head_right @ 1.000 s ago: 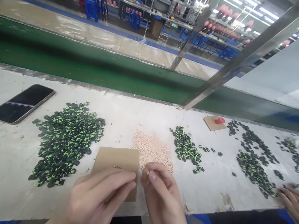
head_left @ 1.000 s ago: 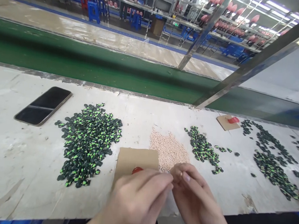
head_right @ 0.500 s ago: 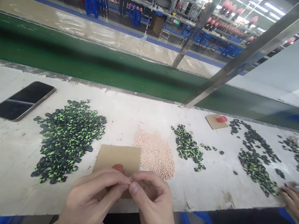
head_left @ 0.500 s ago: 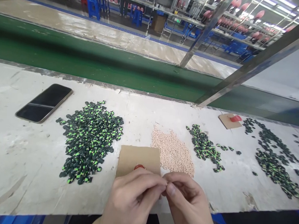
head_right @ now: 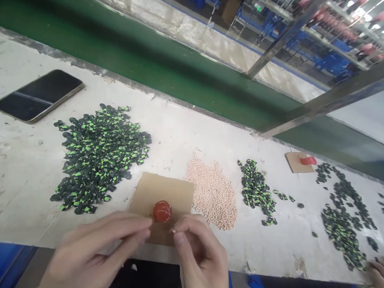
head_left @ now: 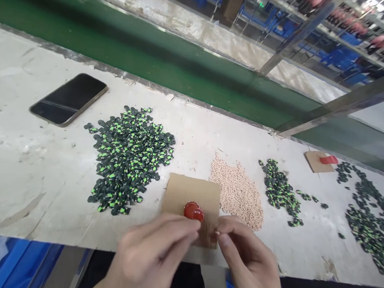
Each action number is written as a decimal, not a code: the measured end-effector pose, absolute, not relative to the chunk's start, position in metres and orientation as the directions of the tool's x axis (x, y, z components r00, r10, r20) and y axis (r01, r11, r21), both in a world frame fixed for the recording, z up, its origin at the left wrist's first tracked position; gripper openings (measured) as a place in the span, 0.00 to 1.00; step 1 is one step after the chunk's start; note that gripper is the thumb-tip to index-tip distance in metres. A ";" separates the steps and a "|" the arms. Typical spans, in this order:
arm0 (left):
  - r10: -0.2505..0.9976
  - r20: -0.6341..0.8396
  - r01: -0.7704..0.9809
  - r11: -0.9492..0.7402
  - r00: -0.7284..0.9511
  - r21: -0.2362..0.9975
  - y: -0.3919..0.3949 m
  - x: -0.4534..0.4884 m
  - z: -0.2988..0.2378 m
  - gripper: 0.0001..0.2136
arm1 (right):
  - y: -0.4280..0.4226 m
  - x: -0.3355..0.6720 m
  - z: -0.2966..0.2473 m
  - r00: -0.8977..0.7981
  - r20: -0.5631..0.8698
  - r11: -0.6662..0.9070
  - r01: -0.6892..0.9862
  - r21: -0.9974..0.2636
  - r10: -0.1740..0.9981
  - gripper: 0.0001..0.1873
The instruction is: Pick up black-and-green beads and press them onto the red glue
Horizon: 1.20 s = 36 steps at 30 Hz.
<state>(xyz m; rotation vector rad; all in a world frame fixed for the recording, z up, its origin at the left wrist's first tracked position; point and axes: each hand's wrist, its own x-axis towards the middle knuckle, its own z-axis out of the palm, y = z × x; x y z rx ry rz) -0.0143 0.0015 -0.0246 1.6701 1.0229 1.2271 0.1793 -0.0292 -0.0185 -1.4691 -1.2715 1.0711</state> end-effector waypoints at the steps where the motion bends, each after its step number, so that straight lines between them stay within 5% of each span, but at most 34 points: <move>1: 0.948 0.270 0.178 -0.299 0.168 0.938 0.001 -0.019 -0.024 0.13 | -0.029 0.179 -0.021 0.112 -0.027 -0.061 0.318 -0.946 0.993 0.07; 7: 0.978 0.189 0.275 -0.206 0.088 0.939 0.001 -0.025 -0.037 0.11 | -0.025 0.177 -0.034 -0.002 0.100 0.082 0.584 -0.808 0.995 0.09; 13: 0.987 0.132 0.326 -0.156 0.095 0.932 0.003 -0.021 -0.049 0.05 | -0.023 0.177 -0.033 -0.052 0.128 0.131 0.646 -0.752 0.990 0.10; 19: 0.990 0.116 0.261 -0.132 0.076 0.956 0.003 -0.025 -0.041 0.11 | -0.023 0.175 -0.031 -0.020 0.137 0.118 0.642 -0.758 0.990 0.10; 23: 0.999 -0.017 0.071 0.013 0.046 0.997 0.004 -0.018 -0.027 0.13 | -0.025 0.177 -0.021 0.103 0.007 -0.041 0.460 -0.887 0.995 0.07; 29: 0.939 -0.266 -0.260 0.319 0.220 0.911 0.010 0.005 -0.012 0.09 | -0.028 0.178 -0.009 0.068 -0.227 -0.219 -0.101 -0.970 0.972 0.04; 36: 0.906 -0.295 -0.317 0.388 0.303 0.866 0.010 0.008 -0.009 0.10 | -0.034 0.176 -0.008 0.066 -0.218 -0.205 -0.163 -0.965 0.974 0.05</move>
